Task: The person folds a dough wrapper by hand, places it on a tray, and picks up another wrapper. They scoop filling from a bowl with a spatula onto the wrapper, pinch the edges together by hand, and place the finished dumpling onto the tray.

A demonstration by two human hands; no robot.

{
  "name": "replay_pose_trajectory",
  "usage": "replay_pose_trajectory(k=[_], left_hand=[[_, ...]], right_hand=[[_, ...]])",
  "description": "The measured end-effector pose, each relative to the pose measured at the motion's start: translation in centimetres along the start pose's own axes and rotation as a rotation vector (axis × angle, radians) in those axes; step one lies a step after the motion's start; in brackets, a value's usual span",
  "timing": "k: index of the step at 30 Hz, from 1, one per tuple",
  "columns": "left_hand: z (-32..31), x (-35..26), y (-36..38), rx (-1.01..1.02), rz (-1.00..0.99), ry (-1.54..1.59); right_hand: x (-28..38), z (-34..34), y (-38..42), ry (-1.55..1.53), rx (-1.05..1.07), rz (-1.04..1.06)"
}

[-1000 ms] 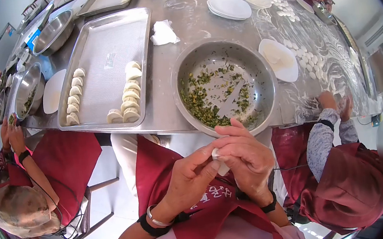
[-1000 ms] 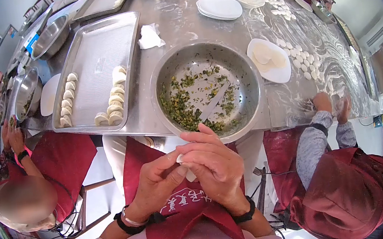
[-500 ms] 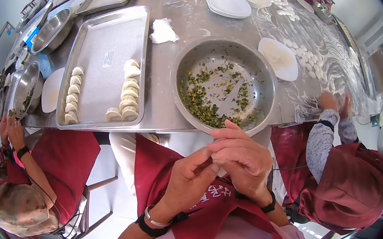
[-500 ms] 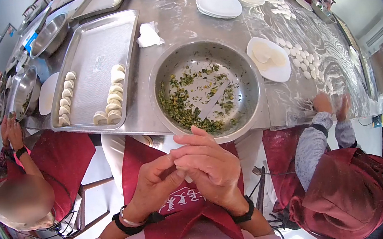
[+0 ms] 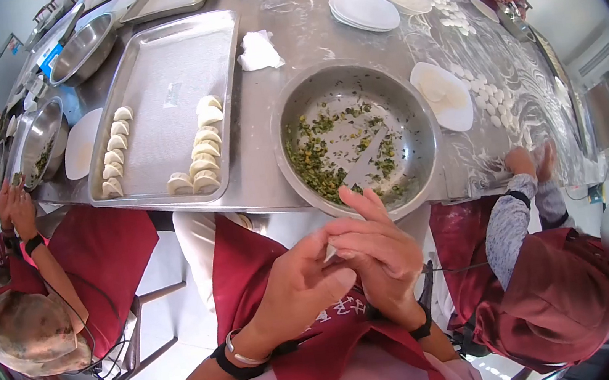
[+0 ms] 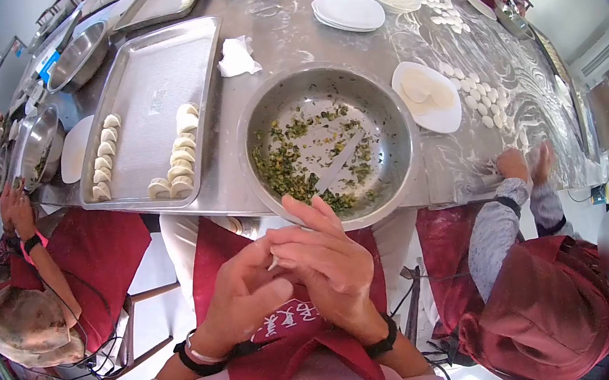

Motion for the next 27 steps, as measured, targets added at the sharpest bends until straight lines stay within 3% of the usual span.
replay_pose_trajectory(k=[3,6,12,15,18,21,24,27], left_hand=[[0.1,0.0,0.1,0.02,0.02,0.217],[-0.1,-0.1,0.1,0.022,0.014,0.307],[-0.9,-0.7,-0.1,0.015,0.031,0.309],[-0.4,-0.3,-0.4,0.043,0.041,0.357],[-0.1,0.0,-0.4,0.024,0.064,0.404],[-0.2,0.1,-0.3,-0.002,0.064,0.455],[-0.7,0.0,-0.4,-0.028,0.069,0.443],[-0.7,0.3,-0.6,-0.032,0.084,0.423]], right_hand=[[0.7,-0.2,-1.0,-0.018,-0.03,-0.131],[1.2,-0.5,-0.8,-0.197,-0.207,-0.238],[0.0,0.1,0.1,0.042,0.03,0.007],[0.3,0.0,-0.6,0.166,0.094,0.0],[0.9,-0.1,-1.1,0.003,-0.024,-0.163],[1.1,0.1,-1.0,0.003,-0.081,-0.179],[0.2,0.2,-0.5,0.217,0.105,-0.006],[0.1,-0.1,-0.6,0.283,0.12,0.02]])
Point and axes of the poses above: each hand's wrist, its own y-axis away from the middle knuckle, its own z-axis out of the back of the hand, x = y × z, the point moved 4 cm from there along -y, towards the middle knuckle, and after that the axes turned 3 degrees about x, right-handed, at the moved point
